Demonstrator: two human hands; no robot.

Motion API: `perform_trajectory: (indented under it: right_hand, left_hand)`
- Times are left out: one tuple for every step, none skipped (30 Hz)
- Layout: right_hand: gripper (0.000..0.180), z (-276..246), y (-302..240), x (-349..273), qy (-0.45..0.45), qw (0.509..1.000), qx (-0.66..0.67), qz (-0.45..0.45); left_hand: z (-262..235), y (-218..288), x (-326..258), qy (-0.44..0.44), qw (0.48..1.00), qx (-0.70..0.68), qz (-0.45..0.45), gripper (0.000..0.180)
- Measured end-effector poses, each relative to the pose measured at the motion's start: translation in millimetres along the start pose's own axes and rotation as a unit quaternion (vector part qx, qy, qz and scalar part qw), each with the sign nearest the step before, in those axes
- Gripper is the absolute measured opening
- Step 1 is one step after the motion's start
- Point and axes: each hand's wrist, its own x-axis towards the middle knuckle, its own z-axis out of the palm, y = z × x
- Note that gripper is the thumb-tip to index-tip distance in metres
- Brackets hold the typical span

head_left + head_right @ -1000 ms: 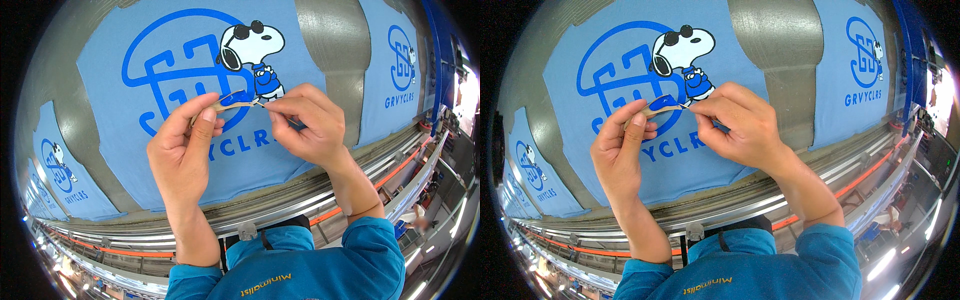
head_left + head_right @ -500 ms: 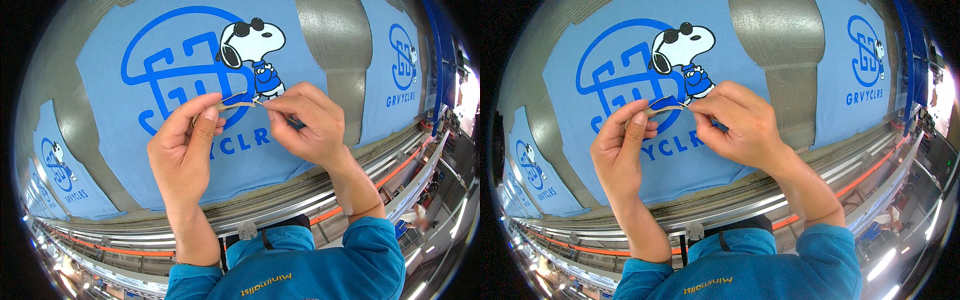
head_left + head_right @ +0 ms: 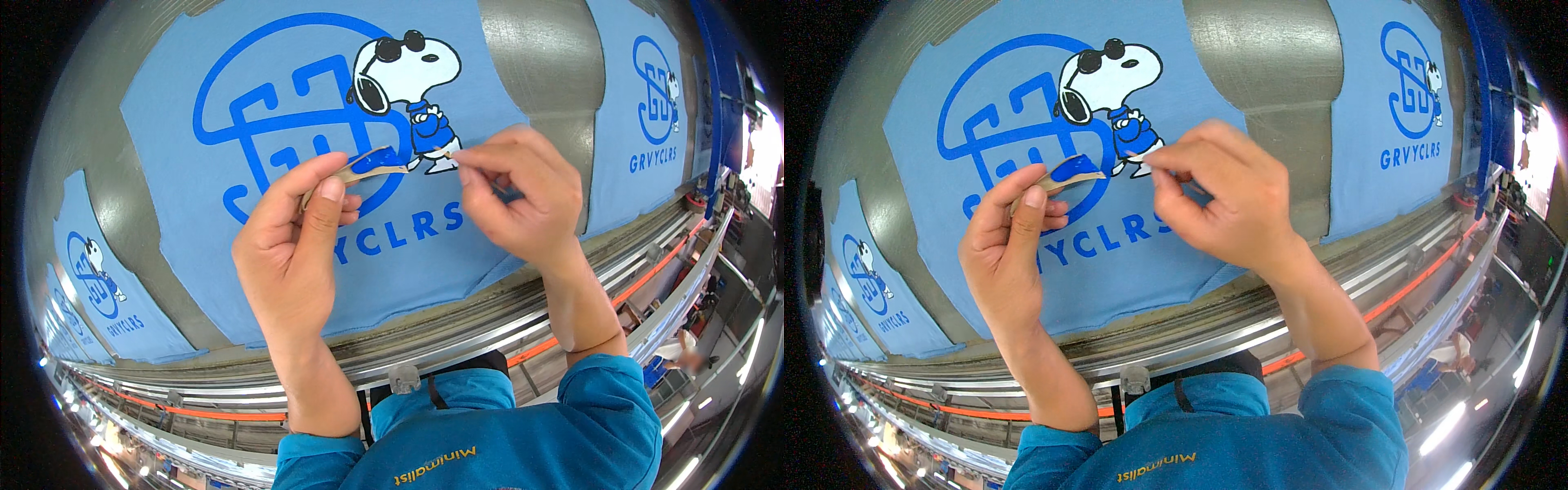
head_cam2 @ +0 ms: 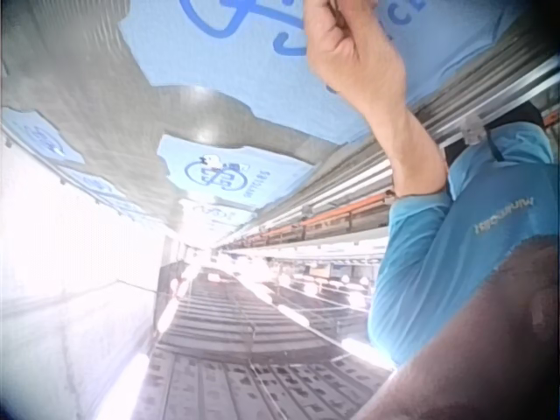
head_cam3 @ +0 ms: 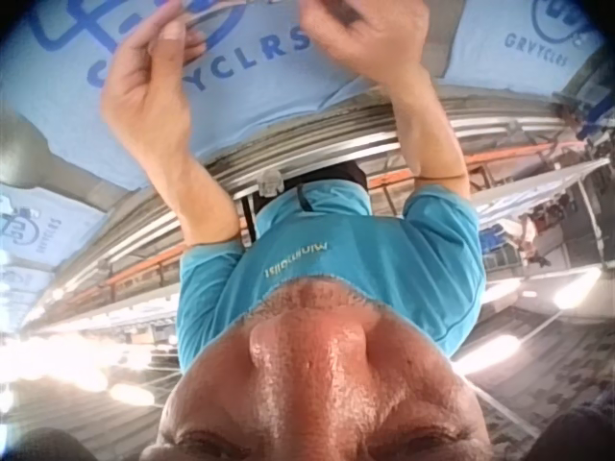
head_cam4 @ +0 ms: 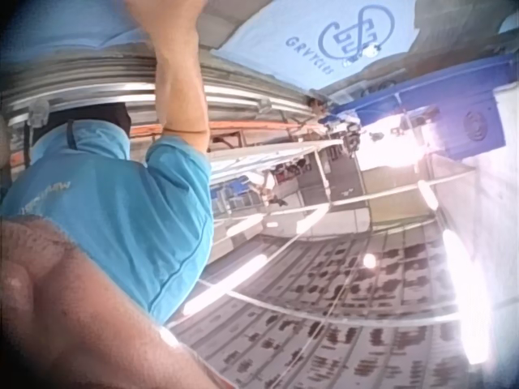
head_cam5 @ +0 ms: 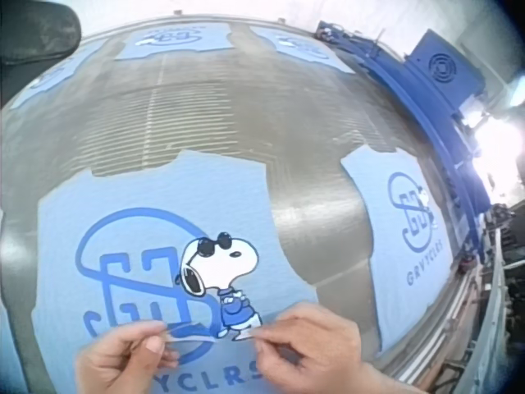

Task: The person hand-paints a blue graphic on a light blue t-shirt using a small brush and a wooden palette. They carefully fill in details of a cartoon character and logo on the shirt, which is positioned on a moving conveyor belt in a factory setting.

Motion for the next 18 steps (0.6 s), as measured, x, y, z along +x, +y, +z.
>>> perform_trajectory:
  right_hand:
    - [0.018,-2.6,2.4,1.0,0.002,1.0,-0.01,0.003]
    - [0.018,-5.8,5.4,2.2,0.004,1.0,-0.021,0.006]
    - [0.017,-8.2,8.2,3.3,0.005,0.999,-0.032,0.008]
    - [0.017,-9.5,10.9,3.6,0.005,0.999,-0.032,0.016]
    - [0.017,-10.5,13.7,3.5,0.006,0.999,-0.032,0.024]
    - [0.018,-11.1,15.9,3.3,0.007,0.999,-0.031,0.031]
    - [0.018,-11.3,17.1,3.3,0.004,0.999,-0.031,0.033]
    - [0.018,-10.5,17.7,3.5,0.002,0.999,-0.029,0.036]
    - [0.018,-9.8,18.3,3.7,-0.001,0.999,-0.028,0.038]
    - [0.018,-9.0,19.1,4.1,-0.002,0.999,-0.032,0.032]
    - [0.017,-8.1,20.4,4.2,-0.002,0.999,-0.036,0.025]
    - [0.017,-7.2,21.8,4.0,-0.003,0.999,-0.041,0.019]
    - [0.017,-6.3,23.7,3.4,-0.003,0.999,-0.04,0.014]
    - [0.017,-5.2,25.6,2.6,-0.002,0.999,-0.039,0.009]
    - [0.017,-4.9,26.6,2.4,-0.002,0.999,-0.038,0.004]
    - [0.017,-5.1,26.9,2.6,-0.003,0.999,-0.04,0.002]
    - [0.017,-5.1,27.0,2.7,-0.004,0.999,-0.041,0.001]
    - [0.017,-5.0,27.2,2.9,-0.005,0.999,-0.043,-0.001]
  left_hand:
    - [-0.9,0.4,-0.2,0.009,1.0,-0.001,0.0,0.021]
    - [-1.0,1.2,-0.2,0.018,1.0,-0.004,0.0,0.022]
    - [-1.2,1.4,-0.4,0.027,1.0,-0.006,0.0,0.022]
    - [-1.9,0.9,-0.7,0.031,0.999,-0.009,0.003,0.024]
    - [-2.9,0.8,-0.6,0.034,0.999,-0.013,0.006,0.025]
    - [-3.7,0.5,0.0,0.037,0.999,-0.016,0.01,0.027]
    - [-4.4,-0.3,1.1,0.041,0.998,-0.039,0.012,0.026]
    - [-5.6,-1.1,2.0,0.045,0.997,-0.061,0.015,0.025]
    - [-6.5,-1.5,2.8,0.049,0.995,-0.084,0.018,0.025]
    - [-7.2,-1.5,3.2,0.052,0.995,-0.087,0.017,0.025]
    - [-7.7,-2.0,3.4,0.055,0.994,-0.091,0.016,0.025]
    - [-7.8,-2.3,3.4,0.058,0.994,-0.095,0.016,0.026]
    - [-7.7,-2.7,3.4,0.055,0.994,-0.096,0.018,0.026]
    - [-7.6,-3.0,3.5,0.052,0.994,-0.098,0.02,0.026]
    - [-7.5,-3.3,3.5,0.049,0.994,-0.099,0.022,0.026]
    - [-7.4,-3.6,3.6,0.048,0.994,-0.099,0.021,0.026]
    - [-7.5,-3.6,3.5,0.048,0.994,-0.098,0.02,0.026]
    - [-7.7,-3.7,3.3,0.047,0.994,-0.096,0.019,0.026]
